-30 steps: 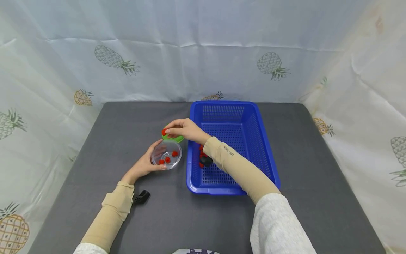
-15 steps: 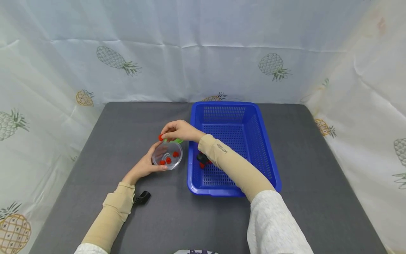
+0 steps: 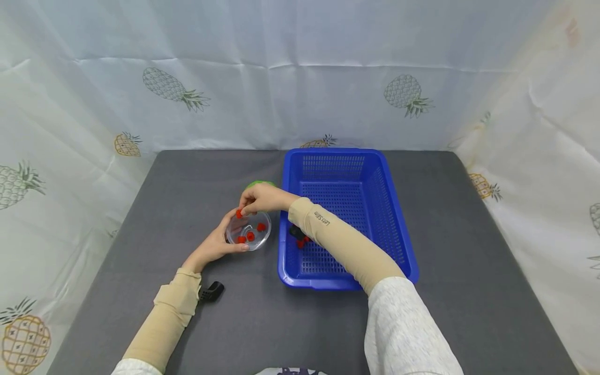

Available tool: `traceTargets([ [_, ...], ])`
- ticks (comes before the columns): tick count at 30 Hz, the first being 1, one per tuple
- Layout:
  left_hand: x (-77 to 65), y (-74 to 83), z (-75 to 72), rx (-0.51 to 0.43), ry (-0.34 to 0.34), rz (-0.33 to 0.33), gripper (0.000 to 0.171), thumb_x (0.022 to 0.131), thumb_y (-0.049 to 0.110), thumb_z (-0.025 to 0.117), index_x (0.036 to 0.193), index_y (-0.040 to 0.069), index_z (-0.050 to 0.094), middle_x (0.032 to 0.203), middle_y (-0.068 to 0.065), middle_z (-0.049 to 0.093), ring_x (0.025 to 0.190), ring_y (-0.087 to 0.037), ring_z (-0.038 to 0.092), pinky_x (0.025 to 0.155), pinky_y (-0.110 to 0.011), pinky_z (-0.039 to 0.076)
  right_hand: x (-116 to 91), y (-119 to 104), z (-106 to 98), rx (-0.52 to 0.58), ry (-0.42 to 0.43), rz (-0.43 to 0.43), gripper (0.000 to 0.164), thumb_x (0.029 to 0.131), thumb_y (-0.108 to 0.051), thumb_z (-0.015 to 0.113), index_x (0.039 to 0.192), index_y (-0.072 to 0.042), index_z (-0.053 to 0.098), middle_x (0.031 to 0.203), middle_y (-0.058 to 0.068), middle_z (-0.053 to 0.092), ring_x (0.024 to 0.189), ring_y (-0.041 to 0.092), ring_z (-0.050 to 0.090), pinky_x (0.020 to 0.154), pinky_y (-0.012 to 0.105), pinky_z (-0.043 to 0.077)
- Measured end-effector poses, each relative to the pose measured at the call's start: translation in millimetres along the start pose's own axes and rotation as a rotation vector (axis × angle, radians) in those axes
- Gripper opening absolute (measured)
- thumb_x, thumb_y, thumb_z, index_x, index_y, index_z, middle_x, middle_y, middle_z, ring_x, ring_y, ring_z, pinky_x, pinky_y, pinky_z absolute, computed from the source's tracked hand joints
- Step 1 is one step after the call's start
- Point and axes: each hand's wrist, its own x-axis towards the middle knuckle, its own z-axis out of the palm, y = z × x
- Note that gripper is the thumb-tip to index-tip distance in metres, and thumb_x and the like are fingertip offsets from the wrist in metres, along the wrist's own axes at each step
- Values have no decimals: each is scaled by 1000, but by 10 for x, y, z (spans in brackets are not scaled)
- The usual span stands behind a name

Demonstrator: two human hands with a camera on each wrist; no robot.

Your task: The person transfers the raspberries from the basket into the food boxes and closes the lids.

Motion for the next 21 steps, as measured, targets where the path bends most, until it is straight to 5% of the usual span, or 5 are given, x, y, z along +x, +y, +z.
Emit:
traceTargets([
  [6, 4, 17, -1, 13, 12, 5, 101, 70, 35, 81, 145, 42, 15, 154, -1, 23, 138, -29, 31, 109, -58, 26, 17, 12, 26, -90, -20, -5, 10, 87, -18, 65, 94, -13, 69, 88, 1, 70, 74, 5, 61, 67, 17, 50],
  [21, -1, 0, 4, -3, -6, -6, 98, 73, 32, 80, 146, 38, 15, 152, -7, 29, 136, -31, 35, 108, -58, 28, -4, -3, 74, -173, -43, -16, 17, 88, -21, 64, 101, -12, 68, 95, 0, 69, 85, 8, 63, 74, 19, 50],
])
